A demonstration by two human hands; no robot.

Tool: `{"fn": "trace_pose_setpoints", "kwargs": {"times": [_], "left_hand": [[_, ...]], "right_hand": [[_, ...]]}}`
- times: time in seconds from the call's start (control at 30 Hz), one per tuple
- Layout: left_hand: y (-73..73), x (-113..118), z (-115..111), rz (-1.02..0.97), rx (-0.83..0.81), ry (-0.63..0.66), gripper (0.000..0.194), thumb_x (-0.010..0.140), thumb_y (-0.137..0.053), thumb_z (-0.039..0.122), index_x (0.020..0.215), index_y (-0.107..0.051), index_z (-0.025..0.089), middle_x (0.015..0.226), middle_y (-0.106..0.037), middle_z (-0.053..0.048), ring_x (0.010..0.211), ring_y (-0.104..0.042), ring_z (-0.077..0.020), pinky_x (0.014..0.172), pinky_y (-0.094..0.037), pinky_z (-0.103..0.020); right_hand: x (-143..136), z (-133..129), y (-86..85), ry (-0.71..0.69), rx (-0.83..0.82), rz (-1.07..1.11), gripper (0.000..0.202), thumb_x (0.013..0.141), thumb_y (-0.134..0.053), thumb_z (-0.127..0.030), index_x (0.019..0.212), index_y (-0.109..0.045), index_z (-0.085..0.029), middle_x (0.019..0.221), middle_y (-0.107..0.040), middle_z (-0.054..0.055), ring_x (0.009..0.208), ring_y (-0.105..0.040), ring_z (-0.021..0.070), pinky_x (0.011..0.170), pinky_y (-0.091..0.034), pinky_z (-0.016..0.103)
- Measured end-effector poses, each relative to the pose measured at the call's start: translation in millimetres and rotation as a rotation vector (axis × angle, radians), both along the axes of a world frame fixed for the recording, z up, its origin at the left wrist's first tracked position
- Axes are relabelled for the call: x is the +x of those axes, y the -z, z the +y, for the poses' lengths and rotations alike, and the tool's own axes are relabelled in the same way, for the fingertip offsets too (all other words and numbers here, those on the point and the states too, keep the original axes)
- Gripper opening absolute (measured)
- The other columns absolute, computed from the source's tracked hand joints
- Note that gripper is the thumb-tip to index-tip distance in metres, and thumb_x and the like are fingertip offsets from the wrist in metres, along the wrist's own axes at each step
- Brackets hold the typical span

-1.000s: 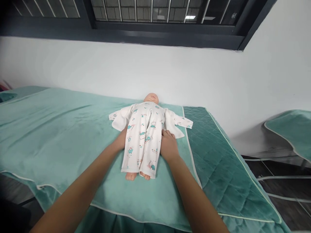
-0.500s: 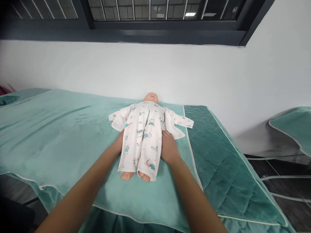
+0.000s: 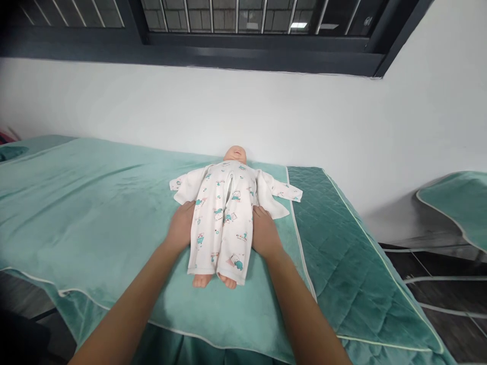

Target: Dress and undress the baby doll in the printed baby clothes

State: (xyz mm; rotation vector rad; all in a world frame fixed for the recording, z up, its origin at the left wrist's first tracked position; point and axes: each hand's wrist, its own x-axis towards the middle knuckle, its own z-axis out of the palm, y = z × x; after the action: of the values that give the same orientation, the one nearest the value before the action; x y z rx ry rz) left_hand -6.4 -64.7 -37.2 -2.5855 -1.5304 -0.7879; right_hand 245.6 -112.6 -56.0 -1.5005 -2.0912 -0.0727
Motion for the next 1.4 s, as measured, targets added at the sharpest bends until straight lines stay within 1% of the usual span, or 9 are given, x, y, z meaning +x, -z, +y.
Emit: {"fn": "trace_pose_setpoints", "kwargs": {"times": [0.13,0.23,0.57,0.67,0.77,0.93,1.1,1.33,1.4], "left_hand": [[1.0,-6.4,-18.5,-0.025,0.022,-0.014,0.012,0.089,-0.051,0.021,0.079,-0.055,0.020,0.085,-0.062,-0.008,0.084,-0.055,-0.0239,0.075,-0.040,-0.036],[1.9,-7.1,-23.2,-0.053,0.008,0.003,0.010,0.089,-0.052,0.021,0.079,-0.055,0.020,0.086,-0.062,-0.007,0.084,-0.054,-0.0231,0.076,-0.041,-0.035],[4.4,-7.5,-19.5,-0.016,-0.020,0.038,0.010,0.086,-0.056,0.020,0.077,-0.060,0.019,0.084,-0.060,-0.007,0.080,-0.054,-0.0227,0.074,-0.041,-0.035],[3.9,-8.0,-19.6,-0.052,-0.039,0.038,0.013,0.086,-0.056,0.020,0.074,-0.062,0.019,0.082,-0.060,-0.007,0.079,-0.054,-0.0223,0.073,-0.041,-0.035],[2.7,-8.1,-19.2,-0.095,-0.062,0.050,0.017,0.086,-0.054,0.019,0.071,-0.063,0.019,0.080,-0.059,-0.006,0.078,-0.053,-0.0219,0.072,-0.041,-0.034],[1.6,-8.6,-18.6,-0.175,-0.100,0.058,0.021,0.085,-0.052,0.016,0.071,-0.066,0.019,0.080,-0.060,-0.006,0.080,-0.055,-0.0215,0.072,-0.042,-0.033],[1.7,-9.1,-18.8,-0.243,-0.131,0.077,0.023,0.083,-0.050,0.013,0.073,-0.069,0.019,0.082,-0.063,-0.006,0.083,-0.055,-0.0213,0.072,-0.043,-0.032],[0.3,-9.1,-19.7,-0.327,-0.159,0.075,0.026,0.085,-0.047,0.014,0.079,-0.072,0.020,0.085,-0.064,-0.006,0.085,-0.057,-0.0209,0.077,-0.044,-0.032],[0.2,-9.3,-19.5,-0.348,-0.169,0.072,0.027,0.085,-0.046,0.014,0.079,-0.072,0.020,0.085,-0.065,-0.006,0.086,-0.057,-0.0208,0.077,-0.043,-0.032]], "right_hand": [[-1.6,-1.5,-1.3,-0.004,-0.021,-0.029,0.023,0.092,-0.048,-0.020,0.109,-0.062,-0.014,0.105,-0.063,0.011,0.098,-0.055,0.0239,0.086,-0.038,0.034],[-2.5,-3.9,-2.8,-0.001,-0.030,-0.026,0.020,0.091,-0.048,-0.020,0.104,-0.062,-0.014,0.100,-0.065,0.010,0.094,-0.057,0.0234,0.083,-0.038,0.033],[-3.4,-8.2,-7.4,0.031,-0.060,-0.046,0.018,0.090,-0.048,-0.023,0.096,-0.063,-0.015,0.087,-0.066,0.008,0.083,-0.059,0.0223,0.074,-0.035,0.031],[-1.5,-10.0,-7.6,0.046,-0.049,-0.045,0.016,0.089,-0.049,-0.025,0.092,-0.062,-0.016,0.085,-0.067,0.008,0.081,-0.060,0.0226,0.073,-0.035,0.031],[0.6,-12.9,-7.4,0.099,-0.051,0.004,0.014,0.086,-0.049,-0.026,0.087,-0.061,-0.018,0.079,-0.066,0.007,0.074,-0.058,0.0227,0.067,-0.034,0.031],[1.8,-16.6,-7.3,0.204,-0.080,0.147,0.020,0.087,-0.048,-0.035,0.095,-0.059,-0.020,0.077,-0.067,0.006,0.069,-0.058,0.0231,0.059,-0.031,0.028],[1.5,-17.4,-7.0,0.225,-0.042,0.151,0.016,0.086,-0.048,-0.035,0.086,-0.057,-0.021,0.071,-0.063,0.004,0.068,-0.057,0.0225,0.059,-0.029,0.028],[1.2,-17.0,-7.4,0.332,-0.059,0.265,0.020,0.087,-0.050,-0.033,0.098,-0.062,-0.023,0.072,-0.067,0.002,0.066,-0.059,0.0208,0.058,-0.031,0.027],[1.1,-16.0,-7.1,0.361,-0.043,0.318,0.022,0.089,-0.048,-0.033,0.102,-0.063,-0.023,0.074,-0.068,0.002,0.067,-0.060,0.0209,0.060,-0.035,0.027]]}}
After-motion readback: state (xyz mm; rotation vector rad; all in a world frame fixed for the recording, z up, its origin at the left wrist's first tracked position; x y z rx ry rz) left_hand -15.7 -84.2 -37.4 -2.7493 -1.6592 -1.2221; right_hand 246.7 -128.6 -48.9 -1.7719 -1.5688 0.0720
